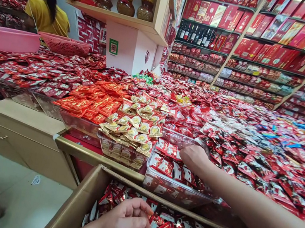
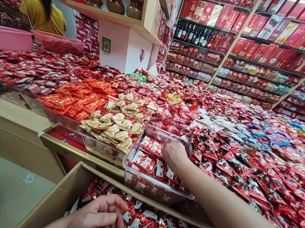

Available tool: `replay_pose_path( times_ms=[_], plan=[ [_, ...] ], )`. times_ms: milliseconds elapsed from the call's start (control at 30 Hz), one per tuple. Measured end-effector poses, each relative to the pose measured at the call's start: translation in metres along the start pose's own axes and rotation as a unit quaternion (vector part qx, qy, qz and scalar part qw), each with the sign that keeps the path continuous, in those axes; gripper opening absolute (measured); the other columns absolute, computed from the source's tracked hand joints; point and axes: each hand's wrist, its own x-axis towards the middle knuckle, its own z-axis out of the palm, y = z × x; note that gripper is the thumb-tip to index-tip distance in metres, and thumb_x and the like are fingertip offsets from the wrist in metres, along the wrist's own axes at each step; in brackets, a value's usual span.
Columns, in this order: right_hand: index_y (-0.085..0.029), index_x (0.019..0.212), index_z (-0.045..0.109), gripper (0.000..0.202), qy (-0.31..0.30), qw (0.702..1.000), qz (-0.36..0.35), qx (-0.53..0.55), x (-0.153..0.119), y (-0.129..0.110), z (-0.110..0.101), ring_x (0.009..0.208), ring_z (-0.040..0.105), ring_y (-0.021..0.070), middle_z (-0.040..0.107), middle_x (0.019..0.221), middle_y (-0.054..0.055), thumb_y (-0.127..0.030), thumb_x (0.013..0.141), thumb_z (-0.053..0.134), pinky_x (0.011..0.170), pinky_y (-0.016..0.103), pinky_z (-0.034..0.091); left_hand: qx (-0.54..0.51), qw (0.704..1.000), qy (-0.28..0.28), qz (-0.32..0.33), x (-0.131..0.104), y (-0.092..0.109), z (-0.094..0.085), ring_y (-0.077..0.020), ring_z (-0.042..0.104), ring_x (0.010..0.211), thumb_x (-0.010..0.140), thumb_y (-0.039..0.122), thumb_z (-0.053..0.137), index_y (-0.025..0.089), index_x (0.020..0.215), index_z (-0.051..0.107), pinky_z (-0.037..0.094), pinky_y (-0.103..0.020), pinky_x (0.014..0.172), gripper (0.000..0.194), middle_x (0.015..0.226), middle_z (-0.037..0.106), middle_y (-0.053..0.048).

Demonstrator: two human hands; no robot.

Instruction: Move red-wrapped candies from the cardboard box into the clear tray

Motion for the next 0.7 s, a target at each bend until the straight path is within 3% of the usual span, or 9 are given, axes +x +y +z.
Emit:
replay_pose_path(
  times_ms=[200, 333, 400, 533, 700],
  plan=[
    [-0.011, 0.088, 0.058, 0.017, -0.06, 0.998, 0.012, 0.025, 0.004, -0.003, 0.004, 0.077, 0.06, 0.0143, 0.062, 0.087, 0.004, -0.025, 0.084, 0.049, 0.068, 0.033, 0.05, 0.029, 0.999, -0.034, -0.015, -0.001, -0.006, -0.001, -0.0103, 0.056, 0.063, 0.068, 0.038, 0.064, 0.012, 0.095, 0.052, 0.041, -0.023, 0.062, 0.039, 0.079, 0.063, -0.006],
    [-0.012, 0.088, 0.059, 0.017, -0.056, 0.997, 0.018, 0.051, -0.002, 0.004, -0.007, 0.077, 0.06, 0.014, 0.063, 0.087, 0.004, -0.025, 0.085, 0.047, 0.067, 0.032, 0.05, 0.141, 0.989, -0.021, -0.033, 0.001, -0.016, -0.005, -0.0116, 0.053, 0.067, 0.069, 0.032, 0.061, 0.014, 0.095, 0.052, 0.041, -0.024, 0.064, 0.033, 0.077, 0.06, -0.003],
    [-0.011, 0.085, 0.06, 0.017, -0.041, 0.997, 0.011, 0.063, -0.01, 0.006, -0.017, 0.076, 0.061, 0.0156, 0.065, 0.084, 0.006, -0.019, 0.084, 0.046, 0.064, 0.032, 0.049, 0.252, 0.966, 0.011, -0.052, 0.001, -0.019, -0.007, -0.0124, 0.052, 0.066, 0.07, 0.03, 0.057, 0.016, 0.093, 0.055, 0.04, -0.023, 0.06, 0.027, 0.075, 0.059, -0.001],
    [-0.013, 0.077, 0.064, 0.021, -0.006, 0.994, -0.041, 0.099, -0.025, 0.001, -0.032, 0.074, 0.063, 0.0211, 0.067, 0.078, 0.01, -0.01, 0.079, 0.044, 0.058, 0.028, 0.044, 0.446, 0.89, 0.041, -0.089, 0.001, -0.024, -0.01, -0.0153, 0.054, 0.067, 0.071, 0.029, 0.05, 0.022, 0.089, 0.059, 0.038, -0.023, 0.058, 0.022, 0.075, 0.062, 0.0],
    [-0.019, 0.087, 0.063, 0.023, 0.009, 0.98, -0.121, 0.157, -0.017, -0.017, -0.025, 0.079, 0.062, 0.0211, 0.068, 0.085, 0.008, -0.034, 0.078, 0.049, 0.06, 0.025, 0.042, 0.484, 0.868, -0.005, -0.112, 0.003, -0.032, -0.011, -0.0154, 0.054, 0.065, 0.07, 0.03, 0.049, 0.024, 0.093, 0.059, 0.037, -0.021, 0.053, 0.026, 0.077, 0.064, 0.001]
  ],
)
